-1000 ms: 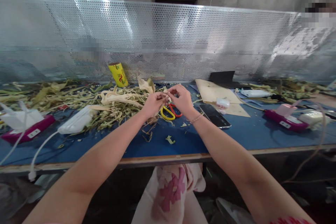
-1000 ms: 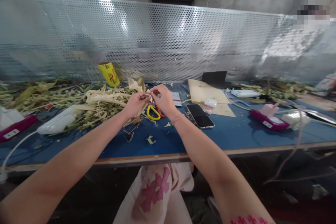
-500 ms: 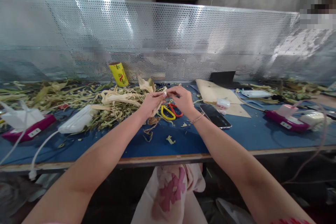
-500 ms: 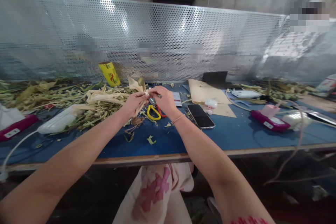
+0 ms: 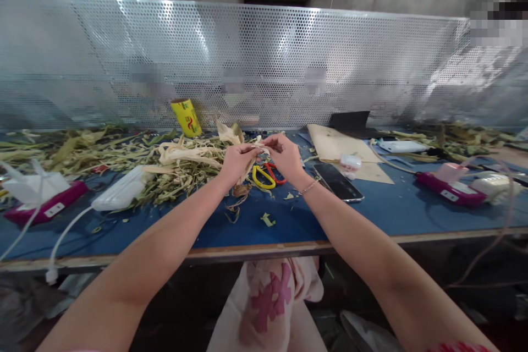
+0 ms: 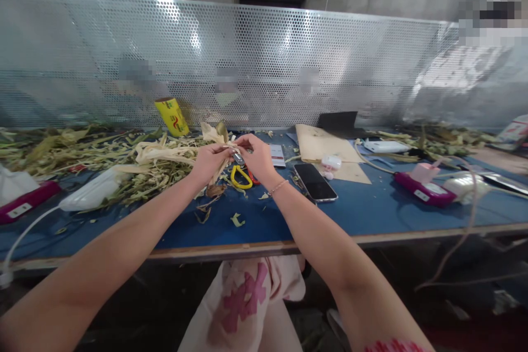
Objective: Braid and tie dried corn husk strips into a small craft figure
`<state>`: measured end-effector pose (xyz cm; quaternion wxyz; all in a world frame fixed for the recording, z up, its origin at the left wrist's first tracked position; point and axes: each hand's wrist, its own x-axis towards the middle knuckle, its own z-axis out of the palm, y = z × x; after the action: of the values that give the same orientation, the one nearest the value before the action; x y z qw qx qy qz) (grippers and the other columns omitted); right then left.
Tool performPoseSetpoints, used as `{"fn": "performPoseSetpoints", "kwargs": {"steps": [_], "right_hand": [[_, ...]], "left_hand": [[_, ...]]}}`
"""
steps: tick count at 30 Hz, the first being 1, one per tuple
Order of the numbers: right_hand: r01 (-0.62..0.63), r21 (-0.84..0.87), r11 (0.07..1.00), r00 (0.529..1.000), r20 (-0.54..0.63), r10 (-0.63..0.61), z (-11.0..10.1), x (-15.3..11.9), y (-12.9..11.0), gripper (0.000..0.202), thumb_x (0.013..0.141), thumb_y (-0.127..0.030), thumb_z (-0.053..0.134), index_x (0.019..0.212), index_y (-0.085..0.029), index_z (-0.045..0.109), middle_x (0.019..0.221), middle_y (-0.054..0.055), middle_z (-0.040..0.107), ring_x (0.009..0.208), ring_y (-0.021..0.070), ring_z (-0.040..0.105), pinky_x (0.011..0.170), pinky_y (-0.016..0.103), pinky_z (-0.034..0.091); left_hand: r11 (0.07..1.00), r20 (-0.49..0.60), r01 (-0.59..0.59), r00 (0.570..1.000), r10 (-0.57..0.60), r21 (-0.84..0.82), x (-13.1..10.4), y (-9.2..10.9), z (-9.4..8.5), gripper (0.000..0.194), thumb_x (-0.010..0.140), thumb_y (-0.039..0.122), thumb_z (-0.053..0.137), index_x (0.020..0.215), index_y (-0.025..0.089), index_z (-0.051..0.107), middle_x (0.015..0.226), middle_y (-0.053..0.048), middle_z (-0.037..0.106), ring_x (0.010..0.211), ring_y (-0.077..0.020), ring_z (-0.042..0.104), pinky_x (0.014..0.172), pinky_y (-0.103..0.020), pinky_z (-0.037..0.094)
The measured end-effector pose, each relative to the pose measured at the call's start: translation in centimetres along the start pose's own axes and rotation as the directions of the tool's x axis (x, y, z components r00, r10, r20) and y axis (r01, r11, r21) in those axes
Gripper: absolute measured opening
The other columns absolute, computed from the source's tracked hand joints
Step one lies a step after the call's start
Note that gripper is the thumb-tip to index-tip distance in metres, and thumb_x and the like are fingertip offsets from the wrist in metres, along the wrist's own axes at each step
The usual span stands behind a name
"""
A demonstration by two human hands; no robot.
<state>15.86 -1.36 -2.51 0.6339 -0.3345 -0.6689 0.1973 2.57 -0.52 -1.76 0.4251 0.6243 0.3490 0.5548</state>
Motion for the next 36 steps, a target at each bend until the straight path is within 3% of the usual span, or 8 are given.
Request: {"fn": "performPoseSetpoints", "kwargs": {"steps": [9, 18, 26, 36], "right_hand": [[-0.078, 0.088, 0.993, 0.996, -0.044, 0.082, 0.4, 0.2, -0.1, 0.011, 0.067, -0.023, 0.060, 0.074, -0.018, 0.053, 0.073, 0.001, 0.064, 0.067, 0.0119, 0.060, 0.069, 0.028, 0.050], [-0.008, 0.008, 1.000, 1.000, -0.013, 0.008, 0.1, 0.0, -0.4, 0.006, 0.067, -0.018, 0.055, 0.073, -0.020, 0.053, 0.072, -0.001, 0.064, 0.067, 0.0122, 0.061, 0.069, 0.029, 0.050], [-0.014, 0.091, 0.996, 1.000, -0.019, 0.015, 0.4, 0.1, 0.0, 0.012, 0.068, -0.021, 0.057, 0.075, -0.021, 0.047, 0.072, -0.001, 0.061, 0.066, 0.0115, 0.060, 0.070, 0.029, 0.051], [-0.035, 0.109, 0.993, 0.999, 0.002, 0.035, 0.4, 0.1, 0.1, 0.018, 0.067, -0.019, 0.057, 0.075, -0.021, 0.041, 0.074, -0.002, 0.061, 0.067, 0.0108, 0.061, 0.071, 0.029, 0.051]], "left_hand": [[1.000, 0.079, -0.015, 0.997, 0.014, 0.018, 0.2, 0.0, -0.6, 0.026, 0.058, 0.026, 0.068, 0.079, 0.011, 0.068, 0.065, -0.002, 0.066, 0.059, -0.0111, 0.058, 0.064, -0.025, 0.047], [1.000, 0.008, -0.007, 1.000, 0.007, -0.013, 0.0, 0.1, -0.1, 0.023, 0.060, 0.032, 0.066, 0.071, 0.013, 0.067, 0.059, 0.000, 0.062, 0.053, -0.0082, 0.051, 0.056, -0.022, 0.042], [0.996, 0.005, -0.049, 0.999, 0.049, 0.070, -0.5, 0.6, 0.0, 0.026, 0.067, 0.039, 0.059, 0.063, 0.014, 0.063, 0.045, 0.003, 0.050, 0.044, -0.0064, 0.041, 0.048, -0.021, 0.033], [0.997, 0.001, 0.073, 0.997, -0.073, 0.006, -0.9, 1.3, 0.1, 0.025, 0.066, 0.039, 0.062, 0.061, 0.015, 0.059, 0.042, 0.004, 0.046, 0.040, -0.0060, 0.036, 0.043, -0.022, 0.028]]}}
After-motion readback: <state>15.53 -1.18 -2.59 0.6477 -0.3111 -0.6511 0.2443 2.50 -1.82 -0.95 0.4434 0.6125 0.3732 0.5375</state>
